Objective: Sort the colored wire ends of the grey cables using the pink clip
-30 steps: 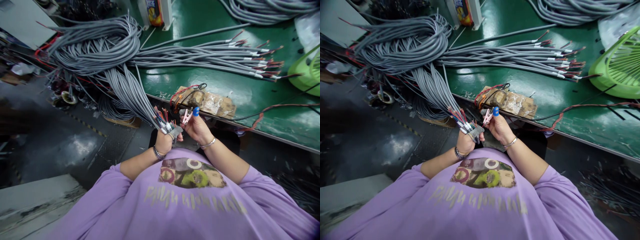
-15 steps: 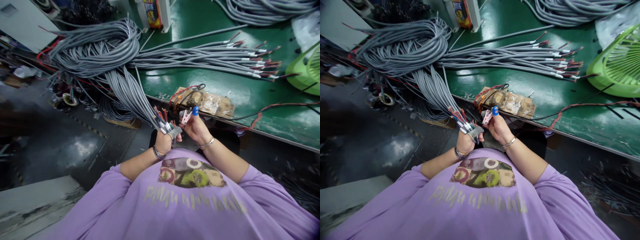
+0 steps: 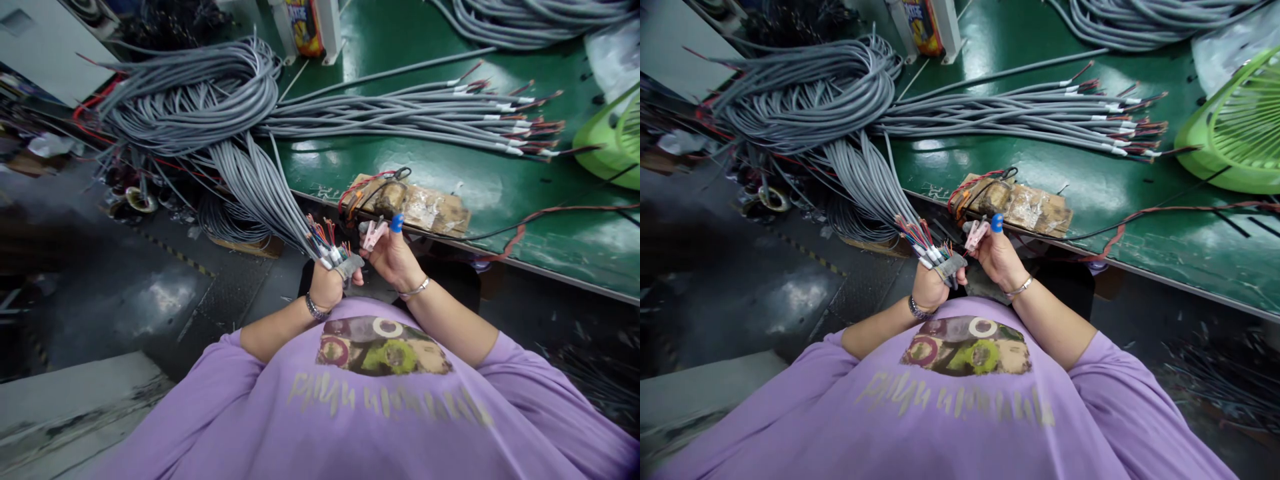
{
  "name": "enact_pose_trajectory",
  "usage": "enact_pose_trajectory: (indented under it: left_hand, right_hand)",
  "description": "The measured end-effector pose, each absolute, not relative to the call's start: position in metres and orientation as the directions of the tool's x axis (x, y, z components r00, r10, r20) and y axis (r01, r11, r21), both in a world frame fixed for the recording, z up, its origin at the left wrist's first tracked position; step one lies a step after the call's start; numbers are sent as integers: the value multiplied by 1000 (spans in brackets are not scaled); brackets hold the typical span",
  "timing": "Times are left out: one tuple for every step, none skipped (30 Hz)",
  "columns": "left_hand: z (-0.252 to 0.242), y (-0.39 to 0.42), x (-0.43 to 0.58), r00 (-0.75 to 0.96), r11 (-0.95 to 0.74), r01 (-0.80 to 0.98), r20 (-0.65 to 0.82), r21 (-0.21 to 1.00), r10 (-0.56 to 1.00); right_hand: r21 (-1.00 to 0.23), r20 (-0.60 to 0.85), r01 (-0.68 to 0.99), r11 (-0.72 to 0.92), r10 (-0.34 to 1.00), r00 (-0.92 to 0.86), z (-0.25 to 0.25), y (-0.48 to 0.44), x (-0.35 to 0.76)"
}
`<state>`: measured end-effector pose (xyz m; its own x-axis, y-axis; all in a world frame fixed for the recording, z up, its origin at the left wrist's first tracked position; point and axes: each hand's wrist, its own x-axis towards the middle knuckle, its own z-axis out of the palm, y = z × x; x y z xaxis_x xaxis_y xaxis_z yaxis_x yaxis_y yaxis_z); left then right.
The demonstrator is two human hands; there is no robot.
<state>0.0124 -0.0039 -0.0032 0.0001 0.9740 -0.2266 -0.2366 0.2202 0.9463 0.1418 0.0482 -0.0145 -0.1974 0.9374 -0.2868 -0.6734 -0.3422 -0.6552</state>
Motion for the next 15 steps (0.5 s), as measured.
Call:
enact_pose_trajectory:
  left_hand:
    - [-3, -5, 12, -2, 221, -232, -227, 947, 974]
    - [-2, -6, 11, -7, 221, -227, -228, 948, 974]
    - [-2, -7, 10, -11, 221, -225, -229, 949, 973]
    - [-3, -9, 9, -14, 221, -222, -229, 950, 973]
    - [-3, -10, 8, -14, 219, -219, -228, 951, 974]
    - [-4, -12, 7, -11, 215, -213, -222, 953, 975]
    - [-5, -13, 6, -4, 207, -205, -213, 957, 977]
    - [-7, -13, 5, 4, 195, -195, -198, 961, 980]
    - [-8, -14, 4, 12, 179, -184, -180, 967, 984]
    - [-8, -14, 4, 23, 164, -171, -163, 971, 986]
    - [-8, -14, 3, 36, 157, -155, -153, 975, 988]
    - [-8, -14, 3, 51, 158, -137, -152, 978, 987]
    - [-7, -14, 3, 63, 166, -116, -160, 979, 985]
    - [-6, -13, 3, 74, 179, -94, -172, 979, 982]
    - [-5, -13, 3, 85, 193, -72, -187, 979, 979]
  right_hand:
    - [-651, -288, -666, -365, 930, -227, -16, 46, 145]
    - [-648, -288, -657, -385, 923, -257, -18, 44, 149]
    - [-646, -284, -649, -402, 915, -285, -20, 42, 152]
    - [-646, -275, -638, -418, 908, -317, -22, 39, 156]
    - [-651, -261, -625, -432, 900, -350, -25, 35, 160]
    - [-662, -244, -605, -443, 890, -385, -27, 32, 163]
    - [-681, -225, -577, -450, 879, -420, -29, 28, 165]
    - [-708, -207, -549, -445, 873, -441, -30, 24, 167]
    - [-737, -189, -524, -428, 874, -448, -30, 21, 167]
    - [-764, -171, -505, -401, 881, -441, -29, 18, 167]
    - [-786, -153, -495, -370, 893, -424, -28, 15, 166]
    - [-802, -137, -490, -342, 903, -406, -26, 13, 165]
    - [-810, -127, -490, -323, 911, -392, -24, 12, 164]
    - [-813, -121, -491, -314, 915, -385, -22, 12, 162]
    - [-813, -120, -491, -314, 915, -386, -21, 12, 161]
